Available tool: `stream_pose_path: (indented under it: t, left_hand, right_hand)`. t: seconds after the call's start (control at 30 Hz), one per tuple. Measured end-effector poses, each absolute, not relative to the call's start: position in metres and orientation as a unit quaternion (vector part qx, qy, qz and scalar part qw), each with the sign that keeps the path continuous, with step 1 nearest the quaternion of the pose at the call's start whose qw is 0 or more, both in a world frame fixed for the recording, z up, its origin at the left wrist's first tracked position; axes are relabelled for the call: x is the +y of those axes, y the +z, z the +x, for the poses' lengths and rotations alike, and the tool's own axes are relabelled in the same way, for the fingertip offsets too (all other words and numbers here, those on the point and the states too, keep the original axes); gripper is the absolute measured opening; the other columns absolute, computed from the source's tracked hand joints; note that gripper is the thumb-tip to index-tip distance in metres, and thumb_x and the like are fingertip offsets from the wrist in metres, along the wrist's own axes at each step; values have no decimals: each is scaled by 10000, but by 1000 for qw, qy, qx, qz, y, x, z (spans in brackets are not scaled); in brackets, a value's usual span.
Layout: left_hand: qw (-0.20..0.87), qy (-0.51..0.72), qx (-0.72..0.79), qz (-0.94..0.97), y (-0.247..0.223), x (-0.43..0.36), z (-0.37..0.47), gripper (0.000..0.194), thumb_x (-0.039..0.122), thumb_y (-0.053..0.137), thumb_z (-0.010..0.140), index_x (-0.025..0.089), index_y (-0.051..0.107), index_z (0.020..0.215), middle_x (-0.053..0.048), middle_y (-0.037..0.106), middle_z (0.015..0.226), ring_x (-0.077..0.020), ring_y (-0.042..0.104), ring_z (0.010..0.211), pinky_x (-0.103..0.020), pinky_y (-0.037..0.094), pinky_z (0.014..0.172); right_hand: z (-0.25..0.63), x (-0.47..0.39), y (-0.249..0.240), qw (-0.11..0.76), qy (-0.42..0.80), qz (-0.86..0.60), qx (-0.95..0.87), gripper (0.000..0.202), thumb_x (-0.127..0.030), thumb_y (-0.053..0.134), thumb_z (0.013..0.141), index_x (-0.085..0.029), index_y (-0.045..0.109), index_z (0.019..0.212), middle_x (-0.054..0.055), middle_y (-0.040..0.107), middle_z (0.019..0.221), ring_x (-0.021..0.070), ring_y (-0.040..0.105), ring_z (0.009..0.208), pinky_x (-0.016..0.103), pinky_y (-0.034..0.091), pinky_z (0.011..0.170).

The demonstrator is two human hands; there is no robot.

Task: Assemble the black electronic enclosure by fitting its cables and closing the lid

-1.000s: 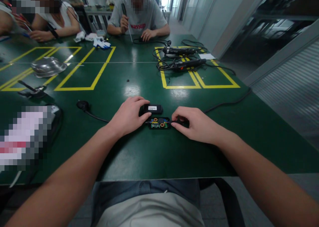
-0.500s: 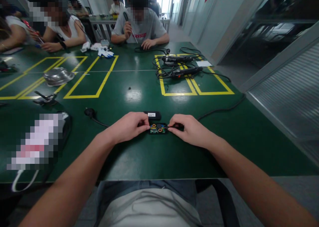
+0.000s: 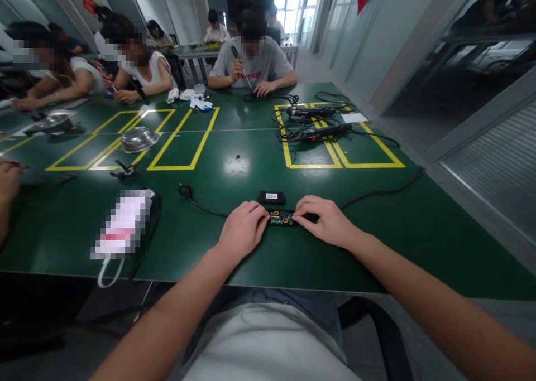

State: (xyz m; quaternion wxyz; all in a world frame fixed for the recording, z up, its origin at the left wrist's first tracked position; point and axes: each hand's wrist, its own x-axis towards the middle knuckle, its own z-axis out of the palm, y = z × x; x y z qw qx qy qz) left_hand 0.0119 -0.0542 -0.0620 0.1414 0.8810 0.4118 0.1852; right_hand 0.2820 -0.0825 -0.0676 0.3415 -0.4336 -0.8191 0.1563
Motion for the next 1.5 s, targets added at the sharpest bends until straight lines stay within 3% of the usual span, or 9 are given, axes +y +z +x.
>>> stream_pose_path:
  t: [0.33, 0.67, 1.07, 1.3, 1.5]
  left_hand:
    - [79, 163, 399, 899, -67, -53, 15, 213, 244, 528, 1141, 228, 718, 1045, -79, 758, 1083, -248, 683, 1027, -390, 577, 942]
    - [40, 115, 437, 891, -59, -58, 19, 203, 265, 481, 1144, 192, 668, 1116, -133, 714, 1076, -323, 665, 1063, -461, 543, 930]
    - [64, 92, 436, 893, -58, -61, 18, 208, 383, 519, 1146, 241, 643, 1058, -64, 742, 985, -263, 737, 901, -367, 556, 794]
    - [78, 124, 458, 877, -57, -62, 11, 265, 242, 377, 1158, 241, 642, 1167, -70, 780, 1039, -248, 767, 954, -362, 576, 874]
    - [86, 124, 450, 880, -60, -61, 11, 235, 206, 430, 1124, 249, 661, 1117, -65, 785, 1028, -248, 765, 944, -358, 584, 851]
  right_hand:
    - [276, -93, -78, 319, 110, -489, -804, 239, -290, 612, 1090, -242, 723, 884, 95, 793, 933, 262, 742, 891, 412, 619, 837]
    - [266, -101, -81, 275, 65, -551, -785, 147, -248, 584, 1061, -208, 721, 1093, 105, 765, 964, 277, 711, 887, 405, 580, 821]
    - [267, -104, -84, 279, 64, -541, -791, 123, -257, 586, 1061, -227, 705, 1068, 76, 755, 943, 246, 735, 840, 349, 578, 761]
    - [269, -107, -80, 306, 69, -535, -784, 257, -240, 457, 1117, -220, 711, 1088, 102, 770, 964, 254, 741, 862, 385, 605, 828]
    - [268, -106, -80, 294, 78, -538, -786, 263, -224, 465, 1099, -232, 727, 1078, 92, 792, 967, 259, 764, 887, 392, 619, 841]
